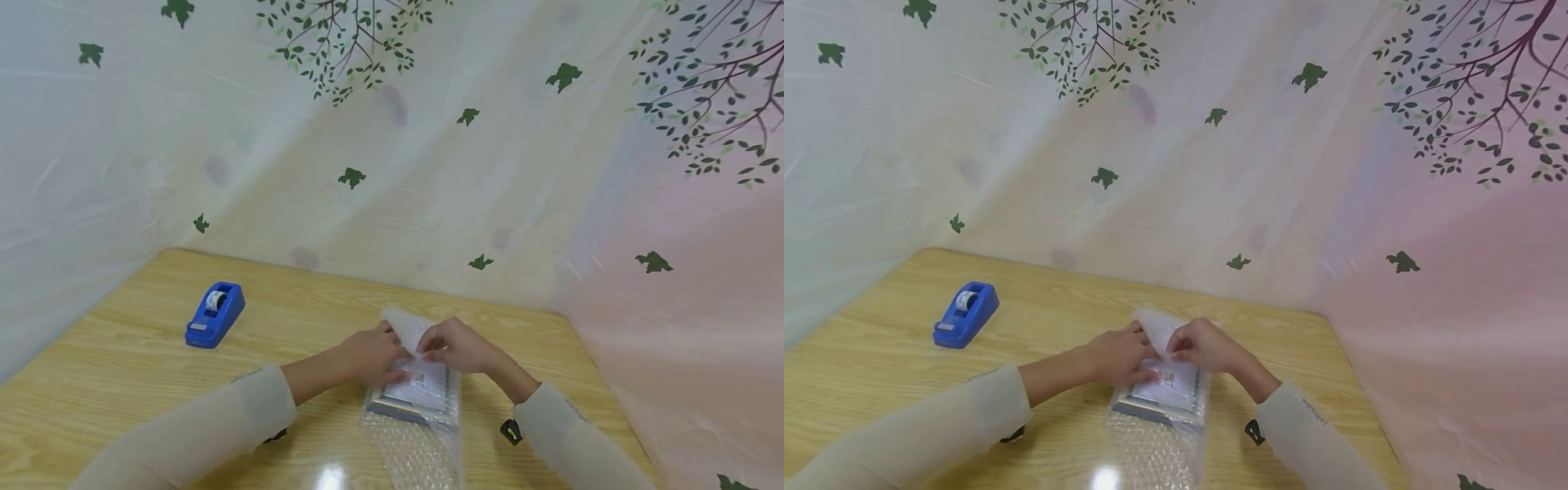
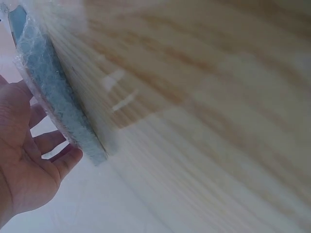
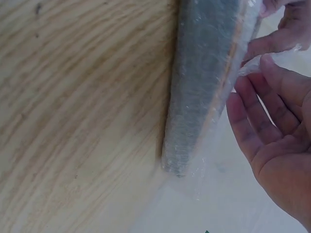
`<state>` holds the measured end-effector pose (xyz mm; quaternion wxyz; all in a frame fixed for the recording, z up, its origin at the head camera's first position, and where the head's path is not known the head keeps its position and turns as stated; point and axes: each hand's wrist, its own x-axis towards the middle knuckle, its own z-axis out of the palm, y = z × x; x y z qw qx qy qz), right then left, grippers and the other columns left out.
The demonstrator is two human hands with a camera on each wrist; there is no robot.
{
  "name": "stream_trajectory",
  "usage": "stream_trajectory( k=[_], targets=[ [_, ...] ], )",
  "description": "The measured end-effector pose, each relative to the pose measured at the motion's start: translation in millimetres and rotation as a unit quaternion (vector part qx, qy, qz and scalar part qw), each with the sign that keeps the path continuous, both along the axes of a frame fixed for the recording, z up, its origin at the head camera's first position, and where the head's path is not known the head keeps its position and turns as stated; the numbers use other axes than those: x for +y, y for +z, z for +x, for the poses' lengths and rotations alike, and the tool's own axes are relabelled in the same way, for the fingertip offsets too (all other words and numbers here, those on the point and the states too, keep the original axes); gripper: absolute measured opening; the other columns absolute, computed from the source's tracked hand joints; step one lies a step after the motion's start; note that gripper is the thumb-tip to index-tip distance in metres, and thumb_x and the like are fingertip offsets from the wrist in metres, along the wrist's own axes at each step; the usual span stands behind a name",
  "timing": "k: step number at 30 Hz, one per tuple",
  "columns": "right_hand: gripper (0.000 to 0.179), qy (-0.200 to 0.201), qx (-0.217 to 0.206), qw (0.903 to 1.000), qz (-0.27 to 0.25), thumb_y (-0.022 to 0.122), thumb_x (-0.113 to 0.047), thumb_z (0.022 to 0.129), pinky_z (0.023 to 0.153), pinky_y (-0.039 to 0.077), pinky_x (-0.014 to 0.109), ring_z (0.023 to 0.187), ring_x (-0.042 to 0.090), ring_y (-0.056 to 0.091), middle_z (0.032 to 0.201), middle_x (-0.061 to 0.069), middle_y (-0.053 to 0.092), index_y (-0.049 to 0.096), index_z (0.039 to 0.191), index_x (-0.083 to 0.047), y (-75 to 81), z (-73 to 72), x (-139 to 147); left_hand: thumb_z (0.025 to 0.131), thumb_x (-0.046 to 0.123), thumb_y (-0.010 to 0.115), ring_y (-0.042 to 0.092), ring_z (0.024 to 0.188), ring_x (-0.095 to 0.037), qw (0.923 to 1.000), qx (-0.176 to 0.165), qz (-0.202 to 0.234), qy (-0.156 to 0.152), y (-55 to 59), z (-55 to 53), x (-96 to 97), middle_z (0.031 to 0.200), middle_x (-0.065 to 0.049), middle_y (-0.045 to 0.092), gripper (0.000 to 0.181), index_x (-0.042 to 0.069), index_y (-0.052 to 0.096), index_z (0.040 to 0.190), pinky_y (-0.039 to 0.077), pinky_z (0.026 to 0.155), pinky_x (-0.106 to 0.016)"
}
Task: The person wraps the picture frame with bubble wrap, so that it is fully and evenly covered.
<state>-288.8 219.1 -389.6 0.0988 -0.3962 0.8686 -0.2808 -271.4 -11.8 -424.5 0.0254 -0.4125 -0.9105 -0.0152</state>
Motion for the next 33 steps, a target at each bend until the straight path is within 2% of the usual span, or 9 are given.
stream_trajectory(
  k=[5,11,15,18,21,24,26,29,33],
  targets=[
    [0.012,0.022,0.030,0.9988,0.032,0.073,0.003,0.090,0.082,0.058,0.026,0.090,0.009,0.069,0.093,-0.003,0.075,0.077,0.094,-0.007,-4.5,0.5,-0.2,0.101,0.051,0.058,0.051,0.119,-0.026,0.9998,-0.016,0.004,-0.010,1.9,-1.6,-3.5,0.122,-0.002,0.070,0.041,0.021,0.073,0.124,0.051,0.098,-0.036],
    [0.010,0.045,0.083,0.9935,0.063,0.075,0.001,0.090,0.082,0.058,0.026,0.090,0.010,0.070,0.093,-0.001,0.076,0.078,0.094,-0.007,-8.2,-0.3,-3.0,0.098,0.041,0.066,0.055,0.117,-0.025,0.9965,-0.048,0.016,-0.067,7.6,-11.0,-12.8,0.109,0.004,0.074,0.030,0.017,0.075,0.115,0.043,0.104,-0.035],
    [0.008,0.048,0.102,0.9898,0.086,0.076,-0.002,0.090,0.083,0.057,0.026,0.091,0.010,0.070,0.094,0.001,0.076,0.079,0.095,-0.008,-9.0,0.5,-5.9,0.090,0.026,0.075,0.065,0.105,-0.019,0.9895,-0.077,0.084,-0.089,15.1,-17.2,-26.4,0.100,0.002,0.074,0.020,0.011,0.077,0.102,0.051,0.095,-0.031],
    [0.007,0.044,0.109,0.9887,0.093,0.077,-0.003,0.090,0.083,0.057,0.026,0.090,0.009,0.070,0.093,0.000,0.076,0.079,0.094,-0.008,-10.0,0.4,-4.9,0.083,0.019,0.082,0.065,0.093,-0.017,0.9825,-0.072,0.158,-0.068,21.1,-20.5,-35.6,0.094,0.001,0.069,0.016,0.010,0.072,0.091,0.055,0.083,-0.031],
    [0.006,0.040,0.118,0.9878,0.093,0.078,-0.005,0.089,0.081,0.057,0.027,0.089,0.010,0.070,0.091,0.000,0.076,0.079,0.093,-0.010,-10.0,1.4,-3.9,0.081,0.026,0.088,0.057,0.099,-0.020,0.9811,-0.058,0.183,-0.024,25.1,-22.0,-39.5,0.104,-0.002,0.060,0.036,0.010,0.064,0.103,0.054,0.080,-0.034],
    [0.005,0.038,0.131,0.9863,0.092,0.078,-0.007,0.089,0.081,0.057,0.028,0.087,0.009,0.070,0.089,-0.001,0.076,0.079,0.092,-0.011,-9.3,3.0,-3.6,0.075,0.040,0.092,0.050,0.123,-0.030,0.9853,-0.067,0.157,0.001,26.5,-26.5,-37.0,0.134,-0.012,0.054,0.080,0.007,0.054,0.137,0.052,0.097,-0.043],
    [0.005,0.042,0.141,0.9850,0.091,0.078,-0.008,0.089,0.081,0.057,0.029,0.086,0.008,0.070,0.089,-0.002,0.076,0.080,0.091,-0.012,-9.2,4.1,-4.4,0.071,0.044,0.093,0.040,0.139,-0.037,0.9877,-0.086,0.130,0.008,26.5,-32.5,-34.1,0.151,-0.020,0.043,0.105,0.006,0.040,0.153,0.042,0.111,-0.049],
    [0.005,0.051,0.158,0.9820,0.089,0.078,-0.007,0.089,0.082,0.057,0.030,0.086,0.008,0.070,0.089,-0.003,0.076,0.080,0.091,-0.012,-9.9,5.9,-5.9,0.069,0.045,0.095,0.028,0.149,-0.042,0.9873,-0.123,0.100,0.010,25.7,-44.3,-31.3,0.161,-0.025,0.030,0.120,0.002,0.029,0.159,0.027,0.121,-0.051],
    [0.006,0.058,0.169,0.9805,0.082,0.079,-0.005,0.087,0.081,0.057,0.029,0.085,0.009,0.071,0.089,-0.002,0.077,0.080,0.090,-0.010,-11.6,8.5,-7.4,0.066,0.045,0.096,0.026,0.151,-0.039,0.9810,-0.175,0.084,0.012,23.9,-59.4,-30.4,0.162,-0.025,0.029,0.126,-0.003,0.025,0.158,0.023,0.123,-0.047]
  ],
)
